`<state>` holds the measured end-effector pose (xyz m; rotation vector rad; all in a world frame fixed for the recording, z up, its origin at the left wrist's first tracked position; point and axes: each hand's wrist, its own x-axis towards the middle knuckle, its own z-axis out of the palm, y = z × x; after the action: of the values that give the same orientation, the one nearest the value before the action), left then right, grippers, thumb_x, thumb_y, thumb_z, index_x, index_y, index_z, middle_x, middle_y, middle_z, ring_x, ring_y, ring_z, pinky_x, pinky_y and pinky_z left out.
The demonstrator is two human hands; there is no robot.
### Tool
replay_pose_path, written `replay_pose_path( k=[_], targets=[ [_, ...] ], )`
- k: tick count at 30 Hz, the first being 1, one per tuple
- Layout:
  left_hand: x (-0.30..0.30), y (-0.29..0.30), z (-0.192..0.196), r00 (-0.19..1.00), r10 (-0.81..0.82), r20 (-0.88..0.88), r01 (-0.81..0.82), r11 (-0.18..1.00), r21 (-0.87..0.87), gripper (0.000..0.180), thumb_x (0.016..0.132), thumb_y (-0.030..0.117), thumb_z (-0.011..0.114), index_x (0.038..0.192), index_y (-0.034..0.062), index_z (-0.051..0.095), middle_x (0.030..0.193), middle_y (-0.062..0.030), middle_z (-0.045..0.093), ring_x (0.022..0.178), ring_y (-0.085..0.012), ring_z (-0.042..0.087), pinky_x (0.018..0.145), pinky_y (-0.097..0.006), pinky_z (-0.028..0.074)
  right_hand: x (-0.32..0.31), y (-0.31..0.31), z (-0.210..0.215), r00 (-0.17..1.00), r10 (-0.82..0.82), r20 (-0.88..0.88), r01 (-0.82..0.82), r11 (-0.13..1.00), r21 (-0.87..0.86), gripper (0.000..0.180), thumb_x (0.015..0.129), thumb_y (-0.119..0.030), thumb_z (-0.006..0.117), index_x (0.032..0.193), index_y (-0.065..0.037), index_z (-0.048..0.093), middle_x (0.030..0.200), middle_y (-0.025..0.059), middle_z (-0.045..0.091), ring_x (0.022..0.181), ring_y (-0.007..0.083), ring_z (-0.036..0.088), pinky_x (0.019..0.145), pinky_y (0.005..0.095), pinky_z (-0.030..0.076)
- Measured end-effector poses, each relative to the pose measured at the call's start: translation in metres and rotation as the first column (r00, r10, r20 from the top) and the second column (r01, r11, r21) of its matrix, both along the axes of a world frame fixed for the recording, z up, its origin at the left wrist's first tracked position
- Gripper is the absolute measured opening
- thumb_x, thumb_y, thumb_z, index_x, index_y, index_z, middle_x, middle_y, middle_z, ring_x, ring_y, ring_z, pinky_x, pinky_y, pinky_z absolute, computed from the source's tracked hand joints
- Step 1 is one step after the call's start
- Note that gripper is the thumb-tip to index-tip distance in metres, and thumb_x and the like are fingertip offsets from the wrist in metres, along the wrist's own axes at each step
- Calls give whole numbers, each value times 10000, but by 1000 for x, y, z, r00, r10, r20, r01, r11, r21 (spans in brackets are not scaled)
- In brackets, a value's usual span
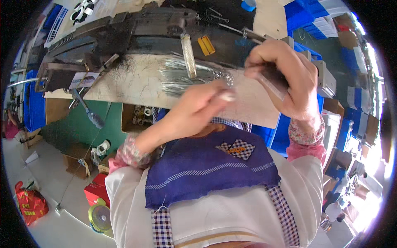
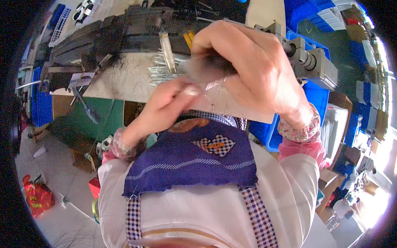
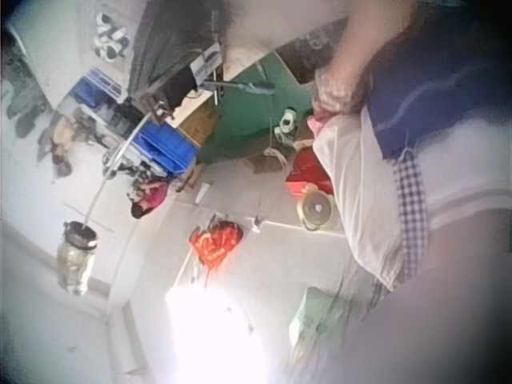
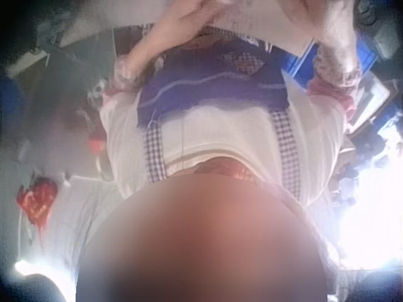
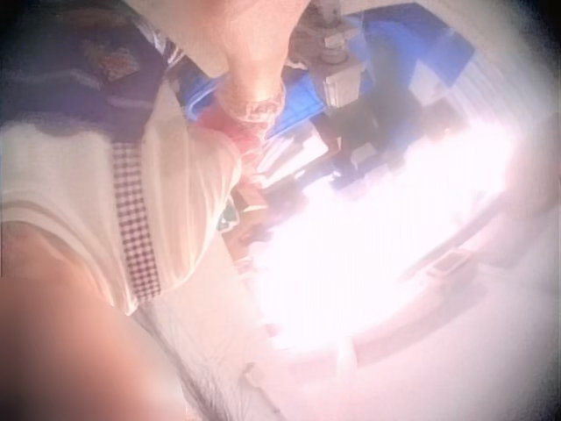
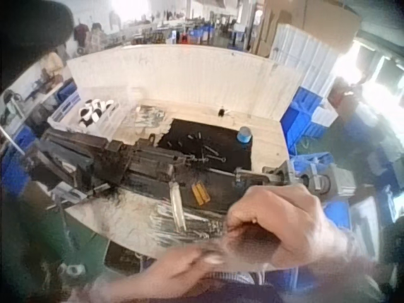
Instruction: Assembling small metal components into a spring-loaded machine for processing.
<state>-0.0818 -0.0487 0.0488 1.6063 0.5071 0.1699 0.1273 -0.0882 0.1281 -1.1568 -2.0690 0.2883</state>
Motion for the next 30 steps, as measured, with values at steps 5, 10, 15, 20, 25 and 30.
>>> replay_pose_path(
  k=[5,10,15,20,25,30],
  targets=[
    [-32,11,-54,816,564,127,-578,787,218,242,985,230,468,1062,9,528,893,-65,607,783,-168,604,722,-281,483,40,24,-41,946,-291,141,293,956,7,140,802,-28,619,942,-30,622,886,107,633,795,307,628,696,346,506],
    [35,-7,-36,772,622,131,-529,743,-411,239,1005,308,428,996,85,515,738,-3,502,594,-76,438,501,-238,362,35,59,-73,915,-269,300,238,962,137,137,831,-79,583,953,-50,640,874,90,608,803,294,620,699,360,523],
    [2,25,34,654,667,357,-222,621,-752,152,979,225,475,971,89,542,627,8,418,437,-52,299,376,-201,231,25,66,-72,838,-268,475,222,963,152,261,745,-8,603,998,-64,634,868,78,580,840,263,606,700,372,516],
    [-72,47,-10,397,807,437,-145,525,-838,177,969,186,474,1066,82,579,637,17,492,415,-43,294,375,-225,192,16,63,-71,871,-232,433,187,972,145,129,709,2,558,830,-40,571,818,103,544,819,294,600,712,383,516],
    [-7,35,0,955,286,82,-295,865,406,252,897,225,556,827,34,704,567,-65,569,472,-158,499,465,-283,373,41,129,-83,809,-302,504,290,951,104,193,846,-144,587,995,-23,607,933,157,595,872,359,592,748,433,483],
    [70,96,-38,978,196,64,-202,852,483,282,815,294,578,818,48,717,630,-176,602,588,-307,606,596,-384,473,52,103,-55,922,-132,365,163,985,-56,237,812,-177,653,978,-13,609,930,148,605,859,324,597,742,413,474]
  ],
)
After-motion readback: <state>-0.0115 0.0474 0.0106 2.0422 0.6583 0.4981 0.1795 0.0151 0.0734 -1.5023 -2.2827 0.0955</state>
